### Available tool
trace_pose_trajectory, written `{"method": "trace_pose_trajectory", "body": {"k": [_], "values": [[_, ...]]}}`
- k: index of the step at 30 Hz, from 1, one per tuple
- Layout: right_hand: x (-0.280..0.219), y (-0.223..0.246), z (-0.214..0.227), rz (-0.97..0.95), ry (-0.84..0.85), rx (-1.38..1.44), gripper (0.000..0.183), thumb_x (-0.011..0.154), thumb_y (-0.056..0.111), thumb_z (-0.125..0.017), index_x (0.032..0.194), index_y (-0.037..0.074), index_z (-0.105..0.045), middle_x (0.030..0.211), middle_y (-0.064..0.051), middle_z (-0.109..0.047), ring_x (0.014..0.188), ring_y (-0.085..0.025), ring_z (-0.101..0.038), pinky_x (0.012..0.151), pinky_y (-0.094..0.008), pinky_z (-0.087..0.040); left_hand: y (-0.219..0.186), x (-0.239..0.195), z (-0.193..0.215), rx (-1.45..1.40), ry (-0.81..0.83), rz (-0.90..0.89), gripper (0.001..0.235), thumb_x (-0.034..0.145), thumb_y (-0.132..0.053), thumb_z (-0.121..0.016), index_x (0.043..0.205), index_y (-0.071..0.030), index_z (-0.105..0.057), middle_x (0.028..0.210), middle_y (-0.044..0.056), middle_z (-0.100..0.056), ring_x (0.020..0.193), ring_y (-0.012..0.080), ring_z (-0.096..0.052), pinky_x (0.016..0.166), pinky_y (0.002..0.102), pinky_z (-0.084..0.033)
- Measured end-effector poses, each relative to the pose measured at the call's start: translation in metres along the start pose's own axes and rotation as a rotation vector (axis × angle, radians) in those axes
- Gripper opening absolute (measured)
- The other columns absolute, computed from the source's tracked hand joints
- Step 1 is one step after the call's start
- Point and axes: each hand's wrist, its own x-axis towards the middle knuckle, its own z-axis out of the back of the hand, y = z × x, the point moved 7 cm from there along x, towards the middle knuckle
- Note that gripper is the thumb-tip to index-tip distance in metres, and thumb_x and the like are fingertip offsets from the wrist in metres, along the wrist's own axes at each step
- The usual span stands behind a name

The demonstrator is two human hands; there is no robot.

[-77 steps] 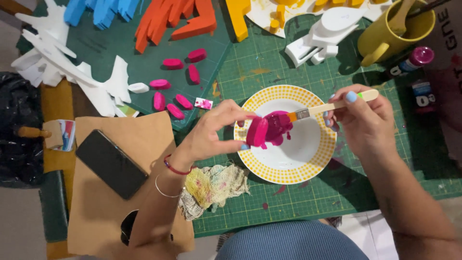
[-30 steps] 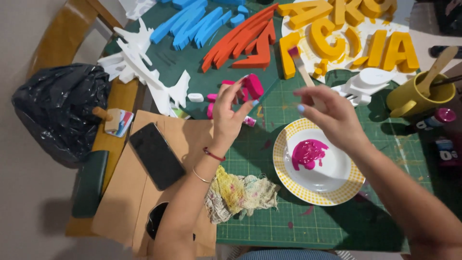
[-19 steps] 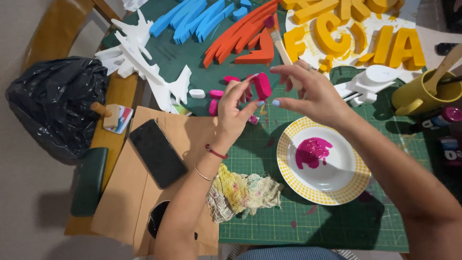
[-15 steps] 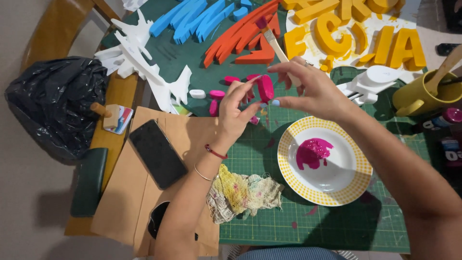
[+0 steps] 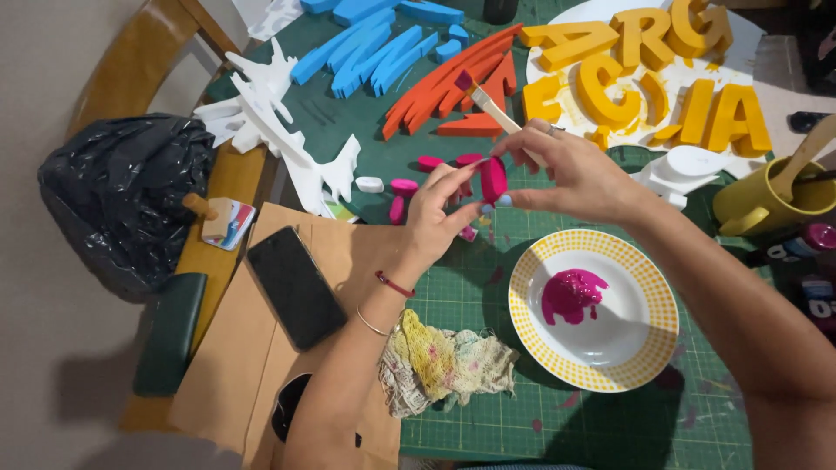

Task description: The person is painting small pink foam pieces using a paintbrush and pink paint from a plate on a green cutting mat.

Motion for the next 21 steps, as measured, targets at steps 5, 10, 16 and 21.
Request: {"method": "trace_pose_trajectory", "body": {"k": [5,10,16,21], "values": [[-0.001,-0.014,-0.003,0.026,-0.022,-0.052,0.061,0.085,0.029,-0.092,0.135,0.004,-0.069,0.105,-0.013,-0.064,0.088,-0.030,-0.066,0.073,-0.044,-0.058,0.008,0.001,0.000,0.030,0.029,0.013,0.064,0.097,-0.032,-0.088,0.154,-0.019,-0.063,0.106,0.001,-0.067,0.081,0.0188,-0.064,0.072,0.035,-0.053],[0.000,-0.018,-0.007,-0.061,0.050,-0.204,0.044,0.101,0.034,-0.070,0.135,0.008,-0.061,0.110,-0.008,-0.058,0.093,-0.022,-0.058,0.079,-0.035,-0.055,0.002,0.004,0.011,0.197,0.169,0.194,0.075,0.104,-0.028,-0.082,0.168,-0.026,-0.042,0.119,0.001,-0.059,0.087,0.0116,-0.050,0.066,0.023,-0.046],[0.009,-0.064,-0.032,-0.047,0.059,-0.370,0.053,0.095,0.043,-0.073,0.140,0.015,-0.064,0.113,-0.009,-0.063,0.084,-0.030,-0.066,0.073,-0.049,-0.048,-0.002,0.019,0.064,0.165,-0.021,0.353,0.051,0.107,-0.015,-0.074,0.154,-0.010,-0.056,0.112,0.001,-0.065,0.075,0.0066,-0.054,0.069,0.019,-0.055],[0.025,-0.094,-0.064,-0.103,0.154,-0.357,0.051,0.099,0.044,-0.075,0.142,0.018,-0.064,0.114,-0.008,-0.061,0.089,-0.031,-0.065,0.076,-0.050,-0.050,0.007,0.018,0.074,0.216,-0.045,0.371,0.036,0.106,-0.017,-0.074,0.141,-0.013,-0.070,0.105,-0.003,-0.062,0.070,0.0083,-0.049,0.072,0.027,-0.051]]}}
